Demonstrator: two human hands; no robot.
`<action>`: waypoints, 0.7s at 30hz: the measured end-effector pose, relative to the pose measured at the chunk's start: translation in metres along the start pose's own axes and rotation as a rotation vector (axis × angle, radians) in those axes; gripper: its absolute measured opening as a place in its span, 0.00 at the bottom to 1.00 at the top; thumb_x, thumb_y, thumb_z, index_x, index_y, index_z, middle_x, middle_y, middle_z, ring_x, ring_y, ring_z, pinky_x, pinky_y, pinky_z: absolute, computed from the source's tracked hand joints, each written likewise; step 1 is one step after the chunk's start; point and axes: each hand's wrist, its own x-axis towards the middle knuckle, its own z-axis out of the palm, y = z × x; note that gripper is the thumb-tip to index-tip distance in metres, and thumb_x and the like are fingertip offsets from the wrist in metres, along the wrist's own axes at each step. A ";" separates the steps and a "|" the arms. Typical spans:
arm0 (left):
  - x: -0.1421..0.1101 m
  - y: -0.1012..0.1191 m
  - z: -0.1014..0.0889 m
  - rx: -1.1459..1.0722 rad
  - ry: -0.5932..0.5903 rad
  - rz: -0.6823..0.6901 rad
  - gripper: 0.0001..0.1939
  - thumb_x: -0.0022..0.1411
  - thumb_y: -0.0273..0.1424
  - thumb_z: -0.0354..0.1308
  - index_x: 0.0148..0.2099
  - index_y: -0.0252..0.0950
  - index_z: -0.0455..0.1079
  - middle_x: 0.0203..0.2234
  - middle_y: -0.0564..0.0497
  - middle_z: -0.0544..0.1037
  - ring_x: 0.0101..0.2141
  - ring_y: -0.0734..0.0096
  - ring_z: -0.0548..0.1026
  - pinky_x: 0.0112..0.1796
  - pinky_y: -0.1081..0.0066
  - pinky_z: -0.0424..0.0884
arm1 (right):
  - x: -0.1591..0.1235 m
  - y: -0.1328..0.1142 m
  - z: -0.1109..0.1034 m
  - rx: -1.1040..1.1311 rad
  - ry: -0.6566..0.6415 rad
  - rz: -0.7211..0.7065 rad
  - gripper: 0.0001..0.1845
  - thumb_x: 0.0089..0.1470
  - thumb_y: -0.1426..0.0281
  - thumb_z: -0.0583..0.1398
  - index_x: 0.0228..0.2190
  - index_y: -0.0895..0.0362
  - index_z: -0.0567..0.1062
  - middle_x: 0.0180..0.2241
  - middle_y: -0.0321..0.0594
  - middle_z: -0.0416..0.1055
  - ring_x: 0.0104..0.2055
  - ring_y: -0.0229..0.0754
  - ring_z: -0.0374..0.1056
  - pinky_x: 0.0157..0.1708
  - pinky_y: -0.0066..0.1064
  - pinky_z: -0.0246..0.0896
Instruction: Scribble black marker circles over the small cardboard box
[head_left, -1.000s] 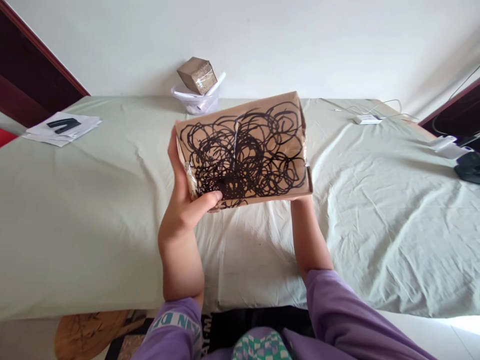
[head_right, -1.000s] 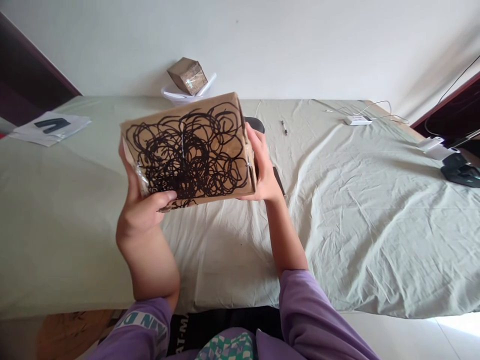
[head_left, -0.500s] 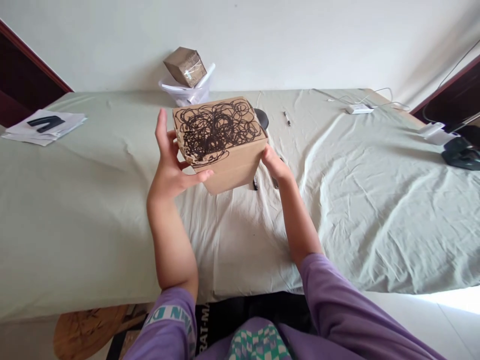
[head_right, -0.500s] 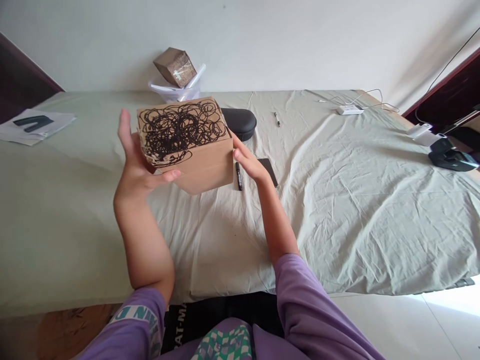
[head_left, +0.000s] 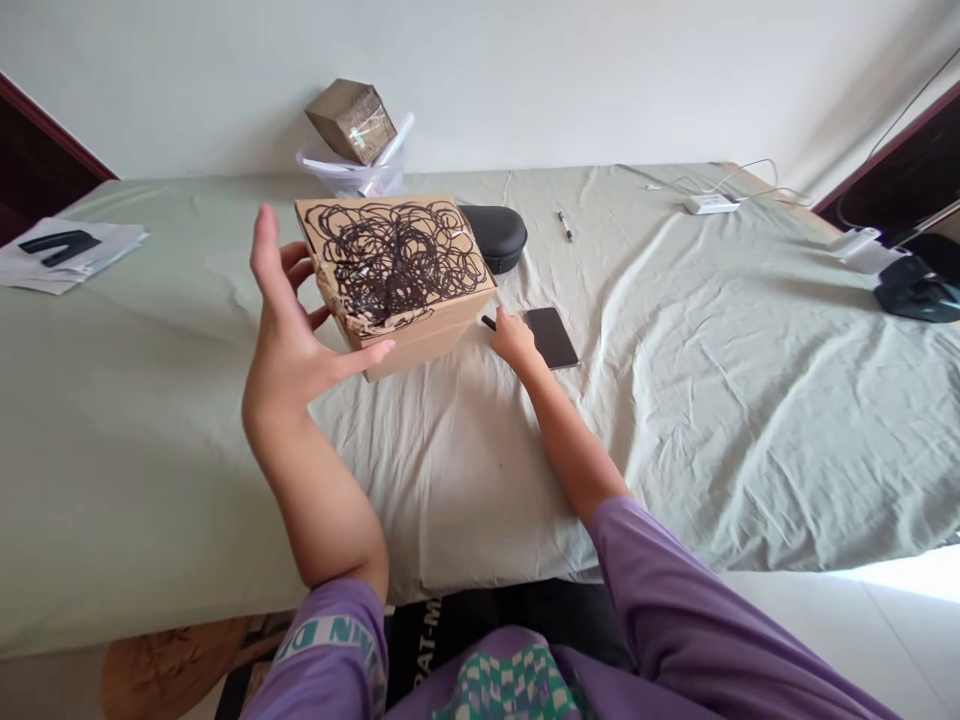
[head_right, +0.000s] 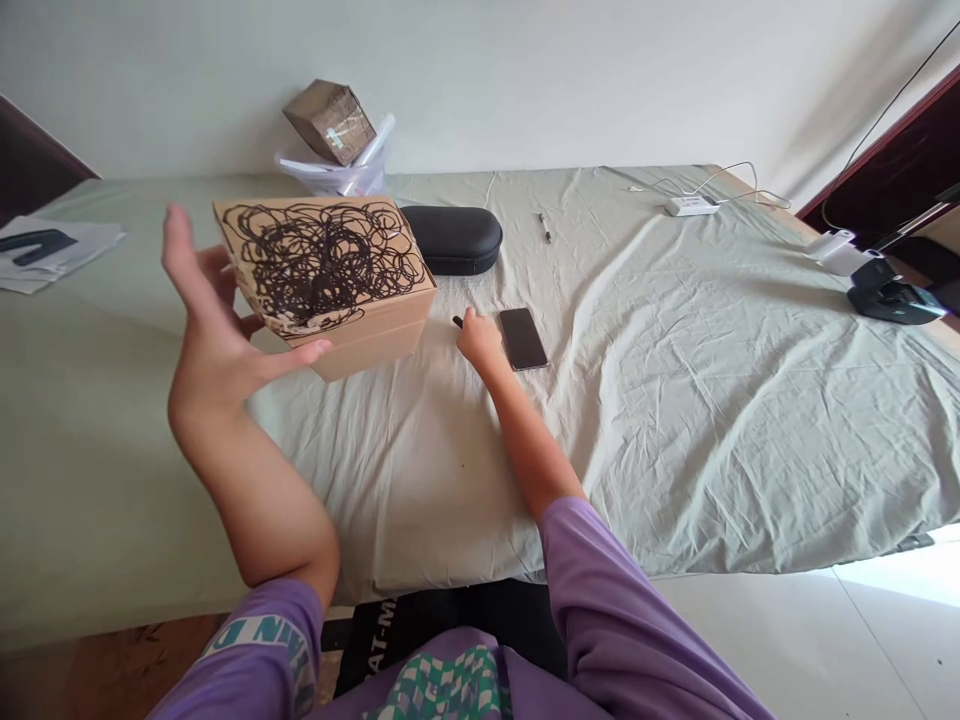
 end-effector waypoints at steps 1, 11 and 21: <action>0.001 -0.001 0.001 -0.013 0.000 0.025 0.82 0.43 0.48 0.84 0.84 0.54 0.30 0.73 0.37 0.57 0.70 0.41 0.65 0.52 0.55 0.83 | 0.001 0.000 -0.002 0.004 -0.003 -0.002 0.25 0.68 0.79 0.50 0.64 0.62 0.66 0.61 0.65 0.76 0.63 0.64 0.75 0.59 0.48 0.70; -0.002 0.000 -0.005 -0.075 0.005 0.098 0.81 0.46 0.51 0.84 0.83 0.53 0.30 0.74 0.37 0.55 0.73 0.41 0.61 0.62 0.50 0.78 | 0.002 0.006 -0.011 0.028 -0.044 0.053 0.22 0.69 0.70 0.56 0.61 0.64 0.71 0.62 0.68 0.75 0.65 0.67 0.75 0.59 0.51 0.72; -0.005 -0.009 -0.013 -0.105 -0.020 0.093 0.79 0.47 0.50 0.84 0.83 0.57 0.29 0.74 0.40 0.53 0.74 0.40 0.59 0.66 0.46 0.74 | -0.014 0.024 -0.068 0.256 0.045 -0.113 0.30 0.57 0.80 0.53 0.56 0.53 0.80 0.47 0.46 0.84 0.47 0.50 0.82 0.52 0.39 0.75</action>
